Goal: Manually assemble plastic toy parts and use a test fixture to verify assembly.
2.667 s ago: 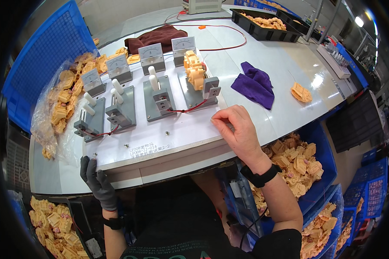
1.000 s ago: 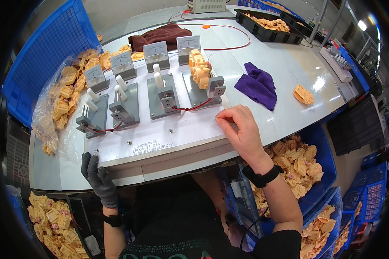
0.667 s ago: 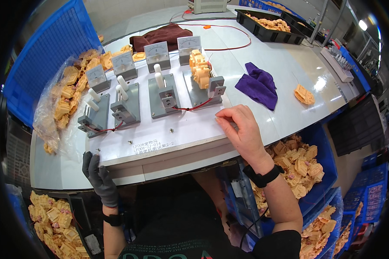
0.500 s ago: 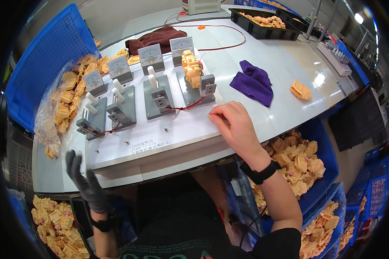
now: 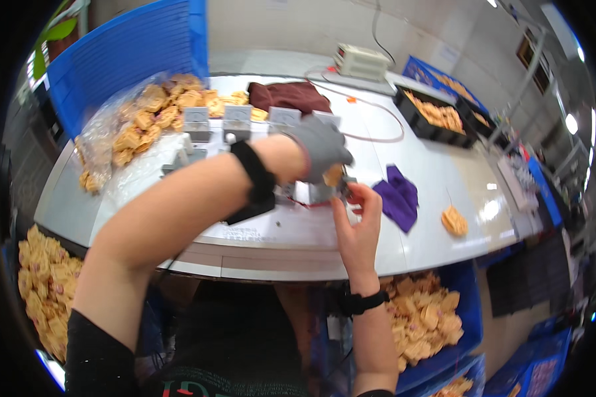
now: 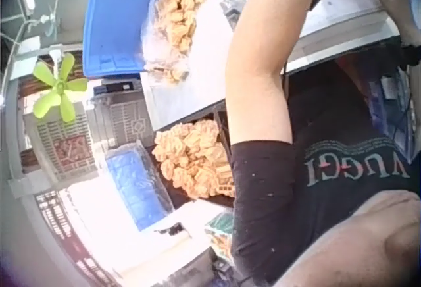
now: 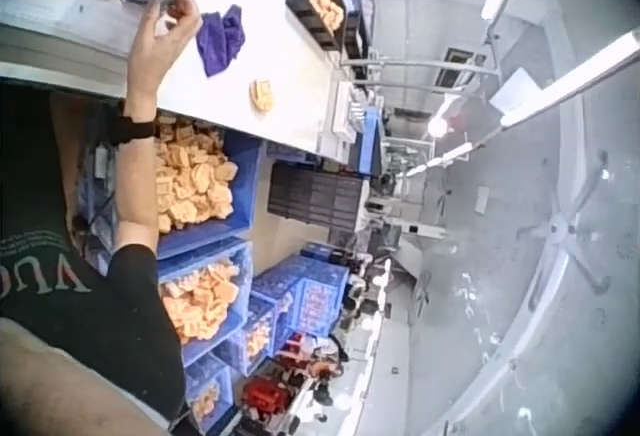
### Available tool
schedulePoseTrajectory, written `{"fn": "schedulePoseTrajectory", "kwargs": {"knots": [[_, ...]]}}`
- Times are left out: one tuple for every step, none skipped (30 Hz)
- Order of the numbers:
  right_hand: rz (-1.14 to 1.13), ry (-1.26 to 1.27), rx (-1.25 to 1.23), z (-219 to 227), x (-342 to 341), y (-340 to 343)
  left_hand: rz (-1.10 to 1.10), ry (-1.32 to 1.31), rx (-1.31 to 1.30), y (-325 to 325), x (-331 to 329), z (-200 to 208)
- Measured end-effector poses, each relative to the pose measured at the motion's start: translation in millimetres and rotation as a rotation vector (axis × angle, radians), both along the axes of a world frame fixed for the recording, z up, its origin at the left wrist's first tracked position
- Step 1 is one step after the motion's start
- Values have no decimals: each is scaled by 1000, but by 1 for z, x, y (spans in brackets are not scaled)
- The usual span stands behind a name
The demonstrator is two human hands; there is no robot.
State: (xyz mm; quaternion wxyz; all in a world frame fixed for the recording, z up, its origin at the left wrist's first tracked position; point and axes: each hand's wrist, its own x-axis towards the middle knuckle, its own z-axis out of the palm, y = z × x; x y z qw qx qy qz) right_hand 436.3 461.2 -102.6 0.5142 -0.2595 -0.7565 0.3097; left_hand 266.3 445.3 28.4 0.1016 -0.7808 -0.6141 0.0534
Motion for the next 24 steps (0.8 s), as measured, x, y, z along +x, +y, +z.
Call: {"fn": "schedulePoseTrajectory", "kwargs": {"knots": [[-37, -39, 52, -1, -1, 0, -22, 54, 12, 17, 2, -17], [-8, 6, -13, -2, -2, -2, -5, 65, 19, 26, 7, -22], [23, 50, -84, -4, -4, -4, 14, 77, 21, 30, 12, -25], [41, 45, -79, -5, -3, -3, 12, 104, 28, 34, 19, -26], [50, 101, -110, -5, 0, -1, 11, 132, 35, 36, 24, -26], [66, 161, -146, -5, -1, -1, 17, 155, 26, 37, 26, -27], [85, 160, -144, -6, -1, -1, 3, 182, 25, 39, 28, -29], [78, 171, -102, -6, -1, -1, -5, 180, 41, 41, 28, -29], [68, 185, -63, -7, -2, -1, -15, 180, 54, 40, 26, -28], [85, 187, -64, -7, -3, -1, -39, 228, 92, 38, 25, -27], [93, 194, -57, -7, -4, -1, -52, 252, 125, 38, 22, -24], [97, 202, -53, -8, -3, -1, -60, 212, 225, 35, 20, -18], [102, 208, -51, -9, -2, -2, -67, 172, 325, 31, 18, -13], [90, 184, -79, -8, 0, -4, -106, 117, 468, 29, 15, -5], [47, 116, -36, -15, 2, 4, -145, 64, 610, 18, 16, 8], [-27, 102, 13, -14, 5, 5, -143, -28, 549, -1, 20, 25], [-100, 88, 62, -11, 6, 4, -140, -119, 488, -24, 25, 40], [-183, 48, 124, -2, 10, -1, -140, -258, 402, -46, 27, 47], [-194, 131, 139, 6, 15, -2, -151, -399, 315, -63, 33, 49], [-189, 101, 189, 18, 24, -8, -184, -554, 250, -75, 38, 45], [-163, 77, 239, 31, 29, -18, -197, -703, 193, -91, 42, 39], [-134, -17, 256, 32, 51, -14, -257, -824, 170, -95, 47, 28], [-70, -102, 270, 29, 63, -14, -281, -937, 157, -106, 48, 17], [-5, 32, 82, 33, 68, -31, -283, -958, 138, -117, 51, 12]]}}
